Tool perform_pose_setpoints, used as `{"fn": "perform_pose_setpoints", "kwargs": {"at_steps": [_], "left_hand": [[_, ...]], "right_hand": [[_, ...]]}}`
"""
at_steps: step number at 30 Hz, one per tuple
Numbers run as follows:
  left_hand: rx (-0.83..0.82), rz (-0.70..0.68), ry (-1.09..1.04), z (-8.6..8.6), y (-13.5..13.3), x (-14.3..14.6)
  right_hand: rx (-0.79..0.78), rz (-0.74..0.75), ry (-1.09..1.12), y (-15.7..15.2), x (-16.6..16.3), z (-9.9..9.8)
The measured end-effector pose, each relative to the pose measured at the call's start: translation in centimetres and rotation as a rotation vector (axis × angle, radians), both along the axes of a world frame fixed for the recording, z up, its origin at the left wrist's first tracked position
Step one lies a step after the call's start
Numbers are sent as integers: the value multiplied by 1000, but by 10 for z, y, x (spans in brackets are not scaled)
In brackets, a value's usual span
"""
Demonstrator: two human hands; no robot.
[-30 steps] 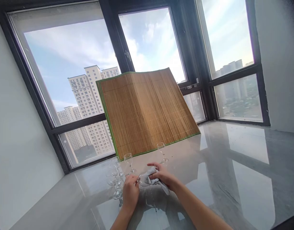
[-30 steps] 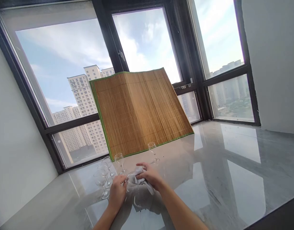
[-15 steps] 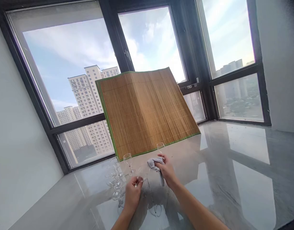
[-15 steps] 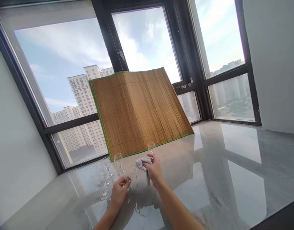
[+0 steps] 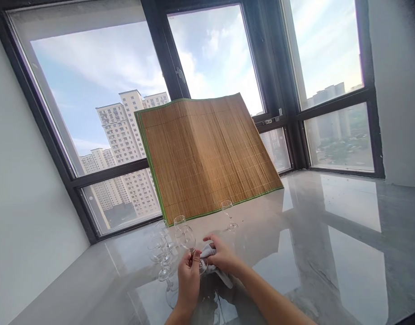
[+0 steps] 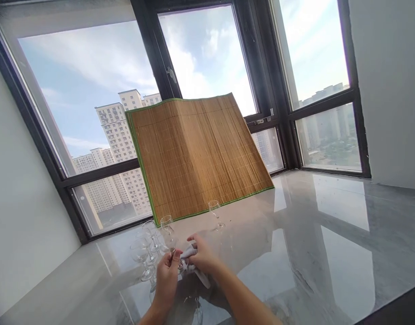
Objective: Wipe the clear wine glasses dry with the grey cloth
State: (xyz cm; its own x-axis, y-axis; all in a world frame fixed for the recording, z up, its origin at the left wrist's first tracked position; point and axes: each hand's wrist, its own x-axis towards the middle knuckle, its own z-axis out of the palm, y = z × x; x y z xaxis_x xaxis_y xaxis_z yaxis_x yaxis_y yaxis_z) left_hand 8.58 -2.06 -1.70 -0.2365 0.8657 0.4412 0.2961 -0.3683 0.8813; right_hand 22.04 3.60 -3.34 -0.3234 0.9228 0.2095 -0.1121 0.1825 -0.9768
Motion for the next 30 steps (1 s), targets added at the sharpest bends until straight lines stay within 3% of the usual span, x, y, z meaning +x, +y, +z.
{"fn": "perform_pose_setpoints", "kwargs": {"at_steps": [4, 10, 20, 22, 27, 30], "left_hand": [[-20, 126, -28, 3, 4, -7], [-82, 165, -67, 4, 15, -19], [-297, -78, -329, -12, 20, -14], [-288, -73, -262, -12, 20, -14], [-170, 28, 256, -11, 20, -14], [-159, 68, 432, -12, 21, -16]], "right_hand": [[-122, 55, 146, -6, 2, 10], [-232, 110, 261, -14, 8, 19], [-340, 96, 400, -13, 20, 24], [-335, 25, 418, -12, 21, 26], [-295, -137, 458, -7, 25, 29], [-272, -160, 487, -2, 28, 28]]}}
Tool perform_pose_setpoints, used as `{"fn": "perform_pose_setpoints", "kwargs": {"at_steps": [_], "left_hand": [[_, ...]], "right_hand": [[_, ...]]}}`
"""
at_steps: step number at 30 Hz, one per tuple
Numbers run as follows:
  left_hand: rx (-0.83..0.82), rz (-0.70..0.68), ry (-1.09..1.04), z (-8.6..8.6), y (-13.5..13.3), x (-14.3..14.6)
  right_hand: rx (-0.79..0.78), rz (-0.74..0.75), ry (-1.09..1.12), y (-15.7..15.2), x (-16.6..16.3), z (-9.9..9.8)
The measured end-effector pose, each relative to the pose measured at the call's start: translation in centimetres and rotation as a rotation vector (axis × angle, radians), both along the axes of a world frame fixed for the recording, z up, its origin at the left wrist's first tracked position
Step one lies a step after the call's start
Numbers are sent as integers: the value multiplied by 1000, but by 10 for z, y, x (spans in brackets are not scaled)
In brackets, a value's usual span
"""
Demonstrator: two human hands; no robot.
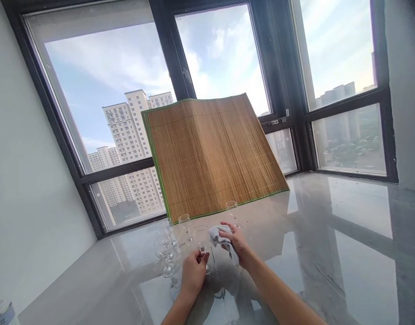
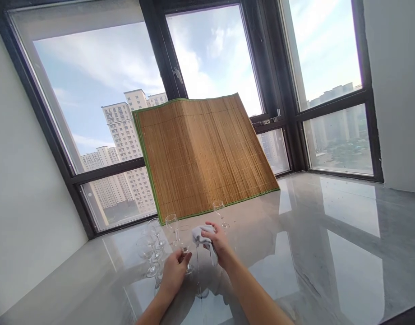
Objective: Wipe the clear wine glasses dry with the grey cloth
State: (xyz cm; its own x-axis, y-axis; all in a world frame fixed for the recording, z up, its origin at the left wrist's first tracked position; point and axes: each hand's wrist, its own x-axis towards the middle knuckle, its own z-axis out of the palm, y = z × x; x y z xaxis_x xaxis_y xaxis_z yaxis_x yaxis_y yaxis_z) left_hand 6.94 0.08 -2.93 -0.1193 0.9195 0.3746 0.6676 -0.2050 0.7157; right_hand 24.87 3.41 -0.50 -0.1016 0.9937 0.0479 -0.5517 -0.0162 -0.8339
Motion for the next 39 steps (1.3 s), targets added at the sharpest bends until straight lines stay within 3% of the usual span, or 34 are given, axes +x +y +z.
{"fn": "perform_pose_setpoints", "kwargs": {"at_steps": [8, 18, 21, 26, 28, 31, 33, 39], "left_hand": [[12, 9, 110, -8, 11, -12], [-42, -137, 38, -7, 12, -5], [82, -37, -14, 7, 4, -13], [623, 309, 55, 48, -13, -46], [739, 480, -38, 56, -13, -61], [652, 657, -318, 50, -2, -76], [528, 682, -494, 39, 8, -82], [142, 486, -808, 12, 23, -76]], "right_hand": [[22, 2, -15, -5, -1, 4], [5, 23, -11, -10, 3, 11], [-13, 14, 20, -10, 8, 12], [-26, 47, 73, -6, 15, 9], [-32, 115, 18, -6, 14, 5], [-53, 251, -132, -9, 9, -1], [-66, 334, -222, -13, 4, -4], [-75, 411, -302, -20, -9, -10]]}}
